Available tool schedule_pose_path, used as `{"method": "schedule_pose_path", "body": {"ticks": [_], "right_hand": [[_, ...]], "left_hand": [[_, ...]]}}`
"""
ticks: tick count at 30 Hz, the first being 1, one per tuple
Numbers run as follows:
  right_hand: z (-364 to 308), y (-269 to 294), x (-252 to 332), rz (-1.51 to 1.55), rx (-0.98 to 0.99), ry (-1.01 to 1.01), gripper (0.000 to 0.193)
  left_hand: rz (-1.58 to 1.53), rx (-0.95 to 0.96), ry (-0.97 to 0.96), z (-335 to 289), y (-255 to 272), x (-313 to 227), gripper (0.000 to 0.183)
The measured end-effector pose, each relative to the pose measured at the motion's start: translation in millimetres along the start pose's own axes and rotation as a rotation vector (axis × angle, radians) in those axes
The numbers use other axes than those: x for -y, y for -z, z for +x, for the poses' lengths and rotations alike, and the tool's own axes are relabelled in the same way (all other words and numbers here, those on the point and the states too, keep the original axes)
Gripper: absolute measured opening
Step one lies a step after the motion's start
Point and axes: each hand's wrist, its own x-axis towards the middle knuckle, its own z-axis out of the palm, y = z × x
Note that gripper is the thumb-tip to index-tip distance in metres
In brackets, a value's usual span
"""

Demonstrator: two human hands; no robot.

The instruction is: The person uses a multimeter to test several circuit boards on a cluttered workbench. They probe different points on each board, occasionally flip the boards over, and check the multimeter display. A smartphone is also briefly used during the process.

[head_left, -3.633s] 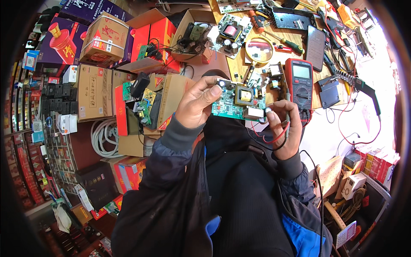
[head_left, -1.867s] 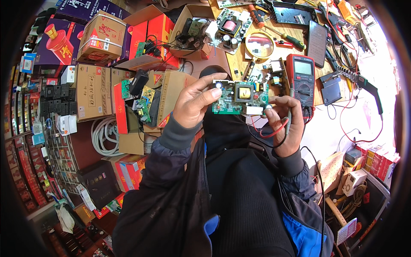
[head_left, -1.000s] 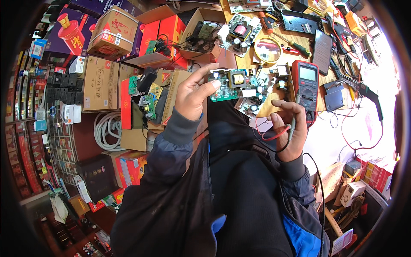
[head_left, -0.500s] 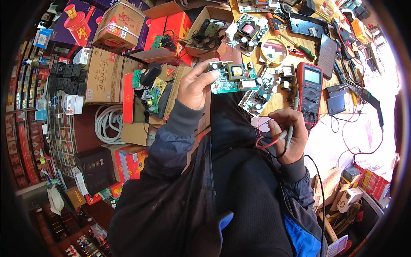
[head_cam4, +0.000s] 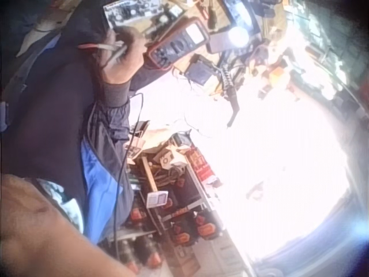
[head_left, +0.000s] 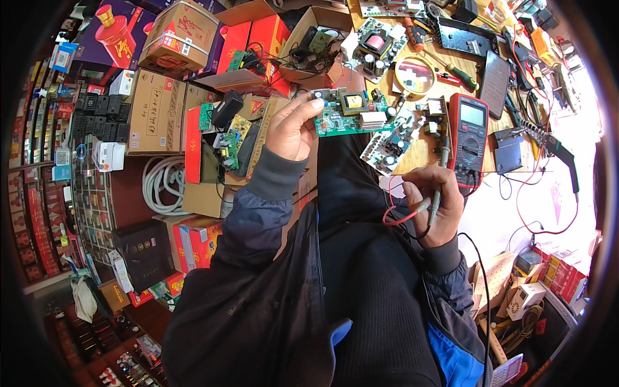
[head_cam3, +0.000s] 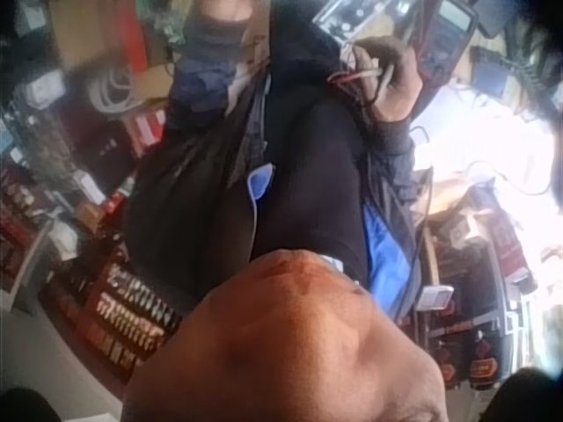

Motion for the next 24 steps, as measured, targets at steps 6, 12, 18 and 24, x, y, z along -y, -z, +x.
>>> {"method": "schedule_pose_path", "body": {"ticks": [6,12,18,24], "right_hand": [[-0.1,-1.6,-0.6,0.018,-0.01,-0.005,0.026],[1.8,-1.3,0.3,-0.065,-0.022,0.032,0.022],[-0.2,2.9,3.3,-0.089,0.019,-0.035,0.027],[-1.2,2.8,5.2,-0.088,0.03,-0.028,0.029]], "left_hand": [[-0.074,-0.015,0.041,-0.2,-0.2,-2.2,0.031],[-0.072,-0.021,0.002,1.7,-2.5,-0.9,0.03],[-0.05,-0.009,-0.004,1.8,-1.6,0.0,0.032],[-0.023,-0.007,-0.003,1.9,-1.3,-0.9,0.033]]}}
